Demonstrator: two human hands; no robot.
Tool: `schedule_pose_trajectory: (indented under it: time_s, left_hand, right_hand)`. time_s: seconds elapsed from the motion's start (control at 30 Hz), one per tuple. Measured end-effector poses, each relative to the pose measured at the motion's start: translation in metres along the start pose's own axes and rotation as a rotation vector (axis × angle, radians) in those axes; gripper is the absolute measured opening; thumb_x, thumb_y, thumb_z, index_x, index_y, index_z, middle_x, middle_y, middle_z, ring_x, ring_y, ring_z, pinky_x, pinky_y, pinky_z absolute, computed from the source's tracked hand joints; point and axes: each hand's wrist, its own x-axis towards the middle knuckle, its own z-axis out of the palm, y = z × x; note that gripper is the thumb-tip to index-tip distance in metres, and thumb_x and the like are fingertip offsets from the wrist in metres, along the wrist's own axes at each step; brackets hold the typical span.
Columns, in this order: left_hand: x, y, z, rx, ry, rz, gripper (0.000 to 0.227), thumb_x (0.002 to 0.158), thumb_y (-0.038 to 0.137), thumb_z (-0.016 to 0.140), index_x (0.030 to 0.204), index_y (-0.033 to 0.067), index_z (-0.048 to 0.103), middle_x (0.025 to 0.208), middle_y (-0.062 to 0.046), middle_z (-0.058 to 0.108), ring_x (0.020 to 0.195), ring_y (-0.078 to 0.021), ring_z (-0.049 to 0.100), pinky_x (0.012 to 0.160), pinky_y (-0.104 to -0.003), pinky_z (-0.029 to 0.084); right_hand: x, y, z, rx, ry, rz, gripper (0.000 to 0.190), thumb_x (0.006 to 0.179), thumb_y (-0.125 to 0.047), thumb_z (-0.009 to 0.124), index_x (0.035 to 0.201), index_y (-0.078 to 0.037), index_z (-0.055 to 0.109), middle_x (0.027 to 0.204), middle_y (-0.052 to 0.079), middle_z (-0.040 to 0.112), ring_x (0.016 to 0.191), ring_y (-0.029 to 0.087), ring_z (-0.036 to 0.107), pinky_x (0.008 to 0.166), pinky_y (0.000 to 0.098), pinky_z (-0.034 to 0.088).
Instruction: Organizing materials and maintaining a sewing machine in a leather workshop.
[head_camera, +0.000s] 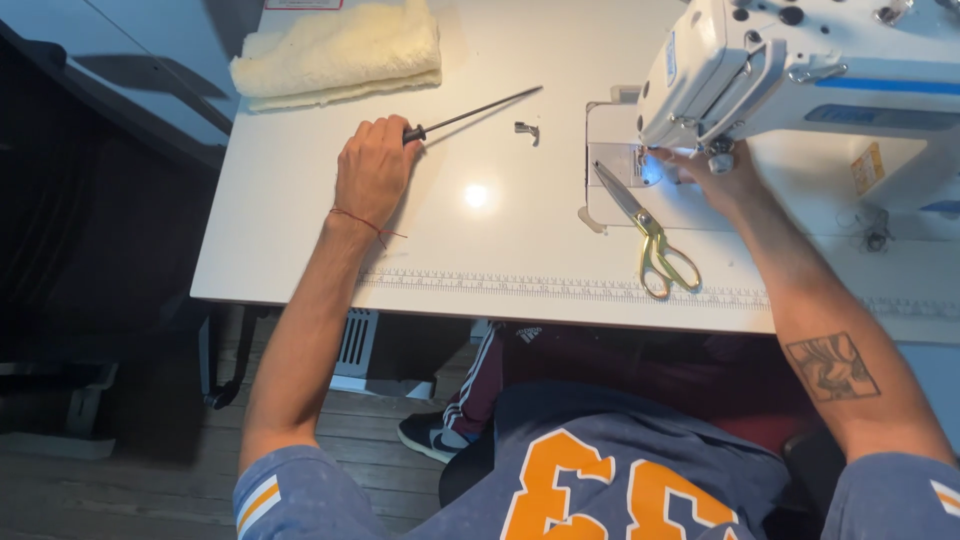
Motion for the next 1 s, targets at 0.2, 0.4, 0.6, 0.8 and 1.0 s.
schedule_pose_trajectory:
  time_s: [0.2,0.4,0.6,0.8,1.0]
  left_hand:
    - [0.002,0.017,-0.010,-0.276,0.152,0.184,0.021,0.107,0.027,0.066,0.108,0.0058,0.070,0.094,-0.006,0.071,0.080,-0.0190,0.066,0.068,-0.034,0.056]
    - [0.016,0.045,0.003,-0.286,0.015,0.333,0.030,0.104,0.039,0.066,0.091,0.0122,0.074,0.068,0.000,0.069,0.050,-0.0106,0.059,0.044,-0.028,0.046]
    - [0.021,0.043,0.019,-0.373,-0.024,0.345,0.035,0.104,0.042,0.066,0.089,0.0118,0.076,0.065,0.000,0.070,0.049,-0.0097,0.060,0.046,-0.027,0.046]
    - [0.021,0.042,0.021,-0.441,-0.064,0.307,0.037,0.105,0.042,0.064,0.091,0.0106,0.076,0.067,-0.001,0.071,0.051,-0.0099,0.063,0.048,-0.027,0.050]
    - [0.018,0.044,0.019,-0.401,-0.021,0.336,0.033,0.104,0.040,0.066,0.093,0.0104,0.076,0.072,-0.002,0.072,0.054,-0.0095,0.064,0.048,-0.026,0.050]
  right_hand:
    - [-0.018,-0.038,-0.002,0.169,-0.100,0.022,0.031,0.094,-0.004,0.079,0.119,-0.002,0.063,0.078,0.005,0.058,0.059,0.009,0.047,0.050,0.0238,0.035]
    - [-0.033,-0.090,0.017,0.179,-0.200,0.047,0.035,0.088,-0.006,0.080,0.118,-0.004,0.062,0.093,0.002,0.070,0.060,0.006,0.046,0.048,0.0226,0.031]
    - [-0.029,-0.085,0.021,0.104,-0.177,0.077,0.040,0.086,-0.015,0.084,0.119,-0.004,0.065,0.093,0.003,0.068,0.066,0.006,0.050,0.048,0.0223,0.029]
    - [-0.027,-0.078,0.018,0.104,-0.154,0.088,0.038,0.087,-0.018,0.086,0.115,-0.004,0.064,0.089,0.003,0.065,0.061,0.006,0.044,0.049,0.0223,0.028]
    - [-0.024,-0.074,0.017,0.129,-0.178,0.090,0.037,0.088,-0.017,0.085,0.115,-0.003,0.063,0.087,0.003,0.065,0.060,0.005,0.041,0.049,0.0226,0.027]
